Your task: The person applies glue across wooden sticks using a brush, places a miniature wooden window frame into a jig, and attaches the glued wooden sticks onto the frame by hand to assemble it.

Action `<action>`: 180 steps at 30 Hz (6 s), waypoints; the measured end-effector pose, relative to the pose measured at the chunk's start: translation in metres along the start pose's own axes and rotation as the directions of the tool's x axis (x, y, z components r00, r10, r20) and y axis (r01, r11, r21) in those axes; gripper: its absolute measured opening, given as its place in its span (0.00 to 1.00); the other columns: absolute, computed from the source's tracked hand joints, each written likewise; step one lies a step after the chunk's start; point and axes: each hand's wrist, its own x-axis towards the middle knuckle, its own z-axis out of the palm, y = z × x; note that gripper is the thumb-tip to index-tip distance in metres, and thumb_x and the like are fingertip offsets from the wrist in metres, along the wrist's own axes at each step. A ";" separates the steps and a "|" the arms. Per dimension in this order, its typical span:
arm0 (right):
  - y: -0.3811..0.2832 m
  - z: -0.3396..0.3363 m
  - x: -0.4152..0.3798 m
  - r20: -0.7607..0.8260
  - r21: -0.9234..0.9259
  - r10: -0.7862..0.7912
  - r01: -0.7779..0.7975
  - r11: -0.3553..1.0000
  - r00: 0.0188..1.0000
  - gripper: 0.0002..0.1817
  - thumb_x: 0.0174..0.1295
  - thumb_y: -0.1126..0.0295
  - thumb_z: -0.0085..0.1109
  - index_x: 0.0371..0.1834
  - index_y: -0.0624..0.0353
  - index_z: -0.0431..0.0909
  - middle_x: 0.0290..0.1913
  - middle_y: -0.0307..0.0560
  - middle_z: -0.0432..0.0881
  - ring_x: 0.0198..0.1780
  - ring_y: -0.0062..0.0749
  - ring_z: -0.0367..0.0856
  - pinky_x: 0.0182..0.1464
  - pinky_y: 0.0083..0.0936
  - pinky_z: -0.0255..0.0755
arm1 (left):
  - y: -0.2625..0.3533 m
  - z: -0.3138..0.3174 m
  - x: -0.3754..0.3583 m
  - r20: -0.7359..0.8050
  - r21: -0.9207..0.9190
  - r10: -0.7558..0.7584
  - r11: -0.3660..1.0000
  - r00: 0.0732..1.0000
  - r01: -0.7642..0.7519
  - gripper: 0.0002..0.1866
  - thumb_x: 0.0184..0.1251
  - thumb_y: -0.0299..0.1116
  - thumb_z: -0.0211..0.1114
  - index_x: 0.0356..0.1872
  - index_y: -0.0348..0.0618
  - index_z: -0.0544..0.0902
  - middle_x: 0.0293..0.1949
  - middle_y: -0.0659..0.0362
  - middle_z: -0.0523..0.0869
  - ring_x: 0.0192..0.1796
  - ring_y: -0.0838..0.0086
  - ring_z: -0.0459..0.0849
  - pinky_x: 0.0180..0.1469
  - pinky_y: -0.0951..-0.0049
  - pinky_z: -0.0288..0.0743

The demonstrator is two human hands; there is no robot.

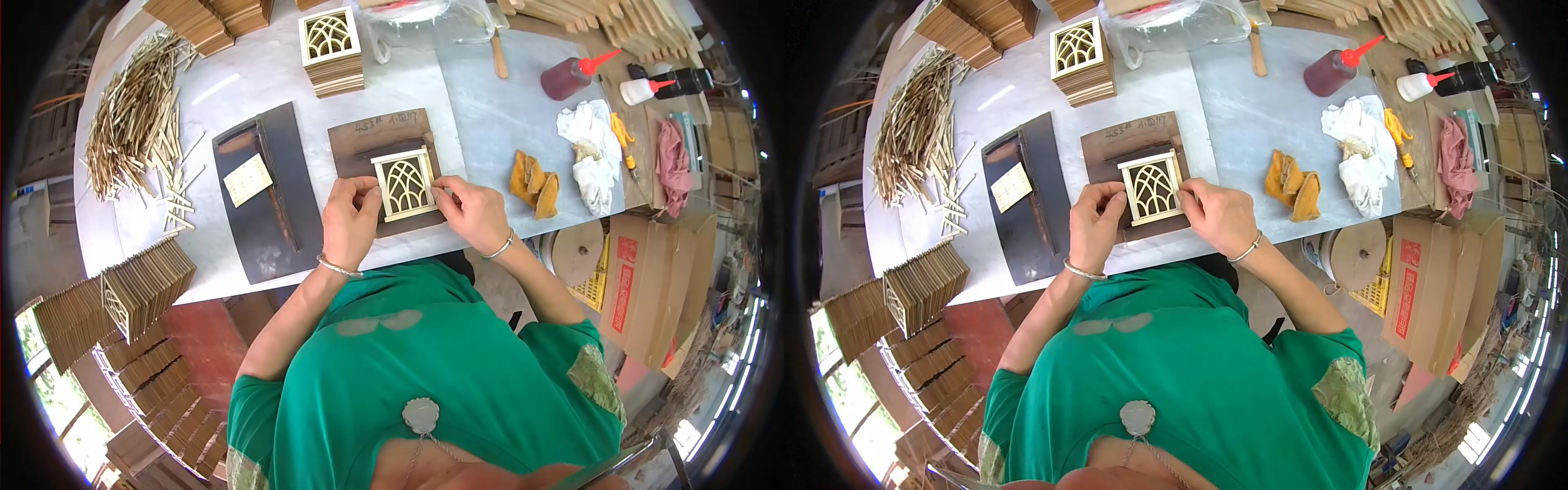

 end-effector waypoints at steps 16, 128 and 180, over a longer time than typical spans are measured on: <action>-0.062 0.004 0.062 0.307 0.355 -0.095 -0.021 0.935 0.947 0.09 0.65 0.69 0.62 0.30 0.63 0.79 0.17 0.36 0.72 0.21 0.15 0.65 0.25 0.19 0.62 | 0.019 -0.083 -0.006 -0.119 -0.348 -0.080 0.937 0.990 0.034 0.07 0.61 0.25 0.68 0.37 0.35 0.79 0.30 0.60 0.84 0.33 0.82 0.81 0.34 0.78 0.75; -0.104 0.088 0.115 0.259 0.100 -0.416 0.404 0.909 0.872 0.10 0.59 0.64 0.66 0.26 0.55 0.78 0.24 0.41 0.79 0.26 0.36 0.78 0.29 0.31 0.70 | -0.099 -0.187 0.028 -0.087 0.611 0.649 0.634 0.756 -0.474 0.09 0.54 0.23 0.70 0.36 0.39 0.80 0.35 0.54 0.78 0.38 0.58 0.78 0.39 0.63 0.73; -0.004 0.015 0.027 0.173 0.748 0.311 -0.330 0.576 0.935 0.06 0.63 0.71 0.62 0.32 0.63 0.80 0.21 0.29 0.74 0.24 0.07 0.65 0.24 0.13 0.59 | 0.002 -0.045 0.028 0.255 0.163 0.494 0.825 0.831 -0.541 0.05 0.58 0.22 0.68 0.34 0.37 0.81 0.31 0.54 0.78 0.32 0.64 0.79 0.35 0.67 0.75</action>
